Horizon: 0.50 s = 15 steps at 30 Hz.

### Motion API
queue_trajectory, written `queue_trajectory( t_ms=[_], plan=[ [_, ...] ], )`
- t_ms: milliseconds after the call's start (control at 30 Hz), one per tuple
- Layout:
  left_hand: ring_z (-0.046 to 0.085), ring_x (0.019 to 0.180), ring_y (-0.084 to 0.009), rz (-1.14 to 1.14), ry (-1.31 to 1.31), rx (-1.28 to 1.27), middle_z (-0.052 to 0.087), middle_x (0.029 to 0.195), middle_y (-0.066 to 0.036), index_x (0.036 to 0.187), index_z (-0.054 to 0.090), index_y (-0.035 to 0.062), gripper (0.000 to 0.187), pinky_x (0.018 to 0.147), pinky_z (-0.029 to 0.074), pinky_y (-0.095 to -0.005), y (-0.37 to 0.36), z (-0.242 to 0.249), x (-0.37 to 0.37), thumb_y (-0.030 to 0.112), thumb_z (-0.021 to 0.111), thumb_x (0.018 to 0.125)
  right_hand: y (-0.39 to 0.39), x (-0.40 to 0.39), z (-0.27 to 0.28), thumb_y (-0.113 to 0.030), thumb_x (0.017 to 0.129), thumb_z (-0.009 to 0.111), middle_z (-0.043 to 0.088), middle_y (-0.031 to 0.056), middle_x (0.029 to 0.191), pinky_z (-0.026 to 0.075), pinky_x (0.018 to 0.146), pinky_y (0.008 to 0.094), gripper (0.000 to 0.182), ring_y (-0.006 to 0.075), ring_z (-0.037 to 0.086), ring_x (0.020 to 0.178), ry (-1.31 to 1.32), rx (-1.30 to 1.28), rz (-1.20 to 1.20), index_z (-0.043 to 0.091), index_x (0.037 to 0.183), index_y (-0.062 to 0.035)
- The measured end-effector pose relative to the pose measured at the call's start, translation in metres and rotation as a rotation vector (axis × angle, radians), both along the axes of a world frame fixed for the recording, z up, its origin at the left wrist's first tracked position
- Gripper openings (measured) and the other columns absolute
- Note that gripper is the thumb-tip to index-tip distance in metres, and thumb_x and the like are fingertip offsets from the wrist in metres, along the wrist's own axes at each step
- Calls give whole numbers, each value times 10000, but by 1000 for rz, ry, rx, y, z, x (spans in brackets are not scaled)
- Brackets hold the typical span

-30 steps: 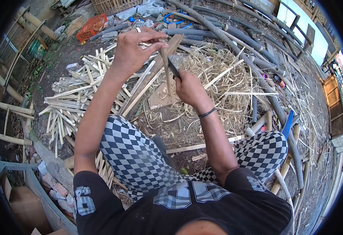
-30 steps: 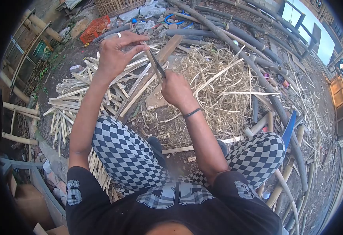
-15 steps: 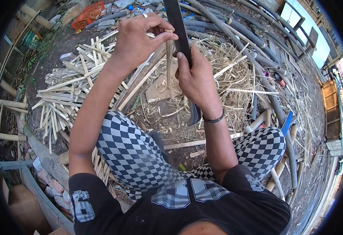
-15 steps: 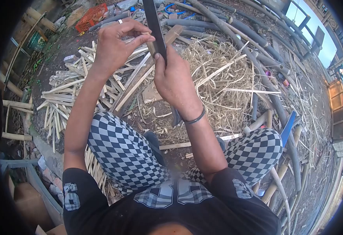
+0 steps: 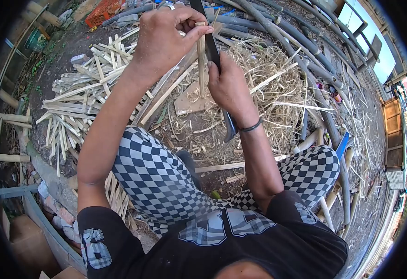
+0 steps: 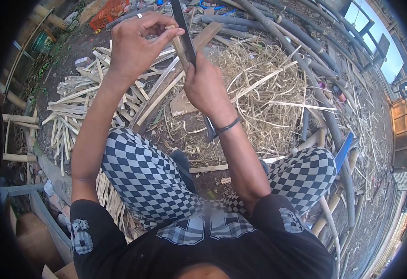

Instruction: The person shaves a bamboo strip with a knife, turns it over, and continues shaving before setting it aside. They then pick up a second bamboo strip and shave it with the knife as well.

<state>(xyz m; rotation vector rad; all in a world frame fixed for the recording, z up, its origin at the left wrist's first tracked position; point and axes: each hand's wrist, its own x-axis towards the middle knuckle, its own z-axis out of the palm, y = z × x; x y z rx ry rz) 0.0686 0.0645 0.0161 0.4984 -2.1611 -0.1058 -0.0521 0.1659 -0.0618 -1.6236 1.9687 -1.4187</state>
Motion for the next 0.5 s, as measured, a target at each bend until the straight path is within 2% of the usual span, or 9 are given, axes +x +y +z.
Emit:
queue_trajectory(
  t_ms=[67, 133, 200, 267, 300, 333, 400, 467, 500],
  plan=[
    [709, 710, -110, -60, 59, -35, 750, 835, -27, 944, 759, 62, 224, 687, 561, -235, -5, -7, -3, 214, 835, 799, 1, -3, 12, -77, 943, 510, 636, 316, 798, 480, 723, 589, 178, 522, 622, 813, -3, 4, -12, 558, 1076, 31],
    [718, 719, -103, -16, 30, 10, 756, 855, -34, 942, 758, 51, 236, 686, 565, -234, -5, -14, 0, 219, 839, 796, 4, 3, 26, -103, 944, 516, 645, 313, 837, 492, 744, 578, 193, 529, 620, 830, -84, -157, 46, 563, 1075, 29],
    [725, 736, -100, -80, 116, 103, 759, 870, -39, 947, 758, 43, 237, 678, 568, -233, -10, -13, 0, 217, 834, 805, -8, -1, -1, -114, 945, 519, 649, 305, 861, 503, 740, 550, 201, 517, 625, 834, -45, -171, 31, 569, 1083, 24],
    [729, 753, -99, 15, 46, 58, 759, 872, -37, 953, 757, 38, 223, 682, 570, -228, -3, -7, 3, 201, 825, 817, -21, -6, -32, -137, 983, 541, 646, 197, 753, 504, 633, 412, 211, 332, 643, 652, -13, -93, -11, 596, 1107, 24],
    [731, 756, -101, 1, 58, 66, 759, 874, -34, 937, 757, 33, 213, 687, 573, -229, -2, -7, 2, 197, 824, 819, -22, -10, -36, -125, 987, 531, 644, 193, 770, 503, 630, 406, 204, 306, 643, 649, 104, -197, -10, 597, 1116, 19],
    [732, 759, -103, -10, 68, 89, 759, 877, -31, 922, 757, 28, 205, 691, 576, -230, -4, -8, 1, 193, 822, 820, -22, -7, -17, -125, 987, 531, 644, 193, 770, 503, 630, 406, 204, 306, 643, 649, 103, -204, -3, 597, 1116, 19],
    [736, 848, -128, -42, 39, 103, 755, 925, -51, 1018, 729, 21, 220, 762, 593, -247, -3, -10, 2, 183, 773, 876, -10, -2, 12, -107, 947, 524, 645, 304, 870, 486, 752, 565, 200, 497, 628, 855, -129, -101, 68, 567, 1088, 27],
    [722, 751, -160, 44, 41, 287, 733, 824, -121, 855, 698, -29, 141, 692, 594, -290, 12, 9, -2, 69, 796, 826, -16, -1, 4, -110, 945, 533, 648, 295, 868, 486, 756, 559, 194, 494, 628, 861, -107, -117, 75, 568, 1080, 26],
    [719, 678, -152, 80, 42, 161, 734, 774, -113, 868, 738, -31, 157, 614, 580, -276, 6, 4, 0, 97, 809, 813, -22, -1, -8, -108, 945, 535, 648, 287, 854, 487, 744, 552, 183, 491, 628, 849, -102, -138, 72, 567, 1066, 25]
  ],
)
